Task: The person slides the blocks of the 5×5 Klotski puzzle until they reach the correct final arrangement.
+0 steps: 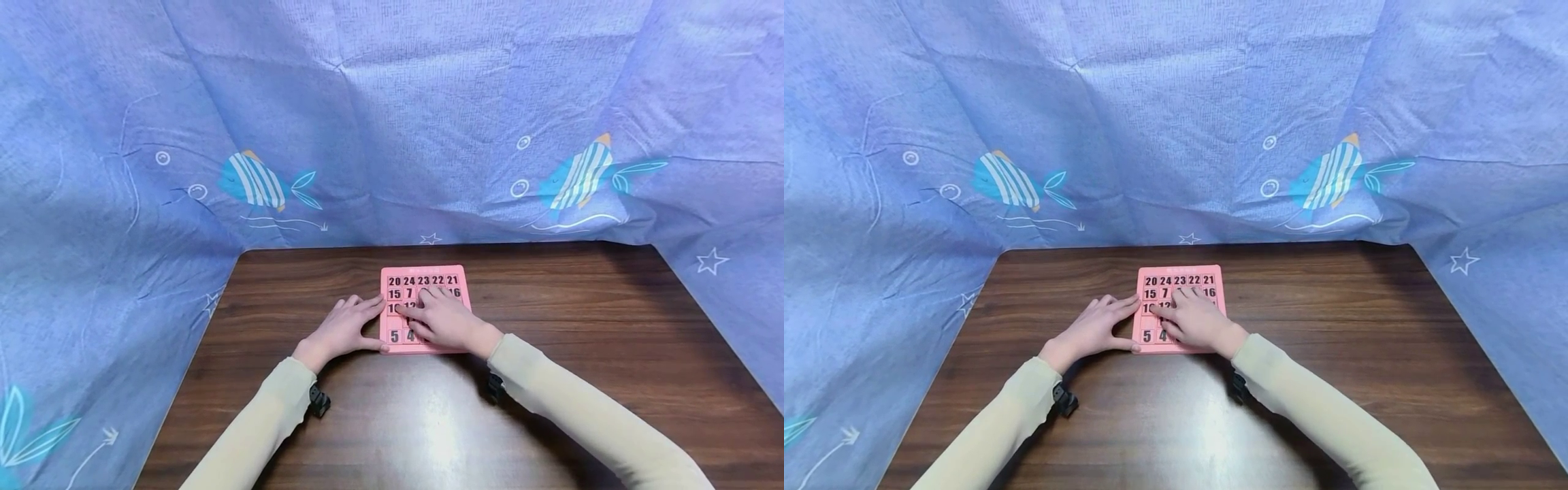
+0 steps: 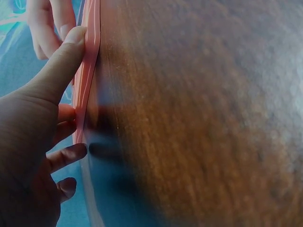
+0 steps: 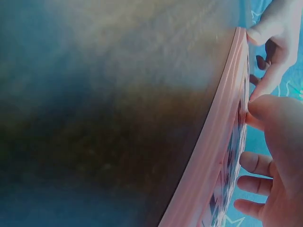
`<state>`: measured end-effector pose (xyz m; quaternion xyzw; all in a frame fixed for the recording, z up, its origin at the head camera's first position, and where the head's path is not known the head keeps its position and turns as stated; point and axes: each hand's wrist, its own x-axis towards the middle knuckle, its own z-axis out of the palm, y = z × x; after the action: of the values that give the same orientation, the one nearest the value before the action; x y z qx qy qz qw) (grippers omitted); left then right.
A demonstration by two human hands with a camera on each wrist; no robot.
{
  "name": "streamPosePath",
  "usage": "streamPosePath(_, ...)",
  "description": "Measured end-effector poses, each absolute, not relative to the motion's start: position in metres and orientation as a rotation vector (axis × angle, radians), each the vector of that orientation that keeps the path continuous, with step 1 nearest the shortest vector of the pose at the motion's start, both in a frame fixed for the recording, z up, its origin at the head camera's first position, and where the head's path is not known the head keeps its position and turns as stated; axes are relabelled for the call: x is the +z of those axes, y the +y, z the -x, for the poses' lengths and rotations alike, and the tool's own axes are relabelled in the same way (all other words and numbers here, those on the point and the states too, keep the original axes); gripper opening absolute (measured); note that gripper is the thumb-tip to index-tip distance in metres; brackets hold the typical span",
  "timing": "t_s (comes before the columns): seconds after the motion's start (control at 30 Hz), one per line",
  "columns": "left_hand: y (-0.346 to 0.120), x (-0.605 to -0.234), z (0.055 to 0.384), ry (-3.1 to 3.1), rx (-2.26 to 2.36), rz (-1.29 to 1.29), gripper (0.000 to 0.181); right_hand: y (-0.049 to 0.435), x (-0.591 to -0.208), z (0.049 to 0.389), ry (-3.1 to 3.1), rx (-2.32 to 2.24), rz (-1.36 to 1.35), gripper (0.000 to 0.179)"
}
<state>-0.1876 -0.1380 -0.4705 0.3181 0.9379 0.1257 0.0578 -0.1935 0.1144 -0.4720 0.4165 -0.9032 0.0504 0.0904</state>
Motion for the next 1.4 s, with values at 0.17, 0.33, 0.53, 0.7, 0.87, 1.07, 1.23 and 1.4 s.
streamPosePath(0.17,-0.138,-0.471,0.187,2.848,0.383,-0.959,0.093,0.113,-0.471,0.197,-2.731,0.118,-1.204,0.04)
streamPosePath(0.33,-0.138,-0.471,0.187,2.85,0.38,-0.97,0.093,0.11,-0.468,0.191,-2.713,0.1,-1.238,0.039)
streamPosePath(0.53,-0.138,-0.471,0.187,2.859,0.389,-0.972,0.093,0.107,-0.464,0.174,-2.652,0.098,-1.321,0.038)
streamPosePath(0.7,-0.138,-0.471,0.186,2.864,0.392,-0.978,0.092,0.108,-0.464,0.158,-2.607,0.081,-1.38,0.04)
streamPosePath(0.87,-0.139,-0.471,0.186,2.862,0.385,-0.968,0.092,0.112,-0.468,0.149,-2.582,0.103,-1.392,0.04)
streamPosePath(1.07,-0.139,-0.472,0.187,2.866,0.388,-0.948,0.093,0.114,-0.47,0.156,-2.603,0.119,-1.325,0.04)
streamPosePath(1.23,-0.139,-0.473,0.188,2.86,0.394,-0.96,0.094,0.114,-0.469,0.164,-2.657,0.127,-1.297,0.041)
streamPosePath(1.4,-0.138,-0.473,0.188,2.858,0.392,-0.955,0.094,0.113,-0.467,0.168,-2.698,0.128,-1.3,0.042)
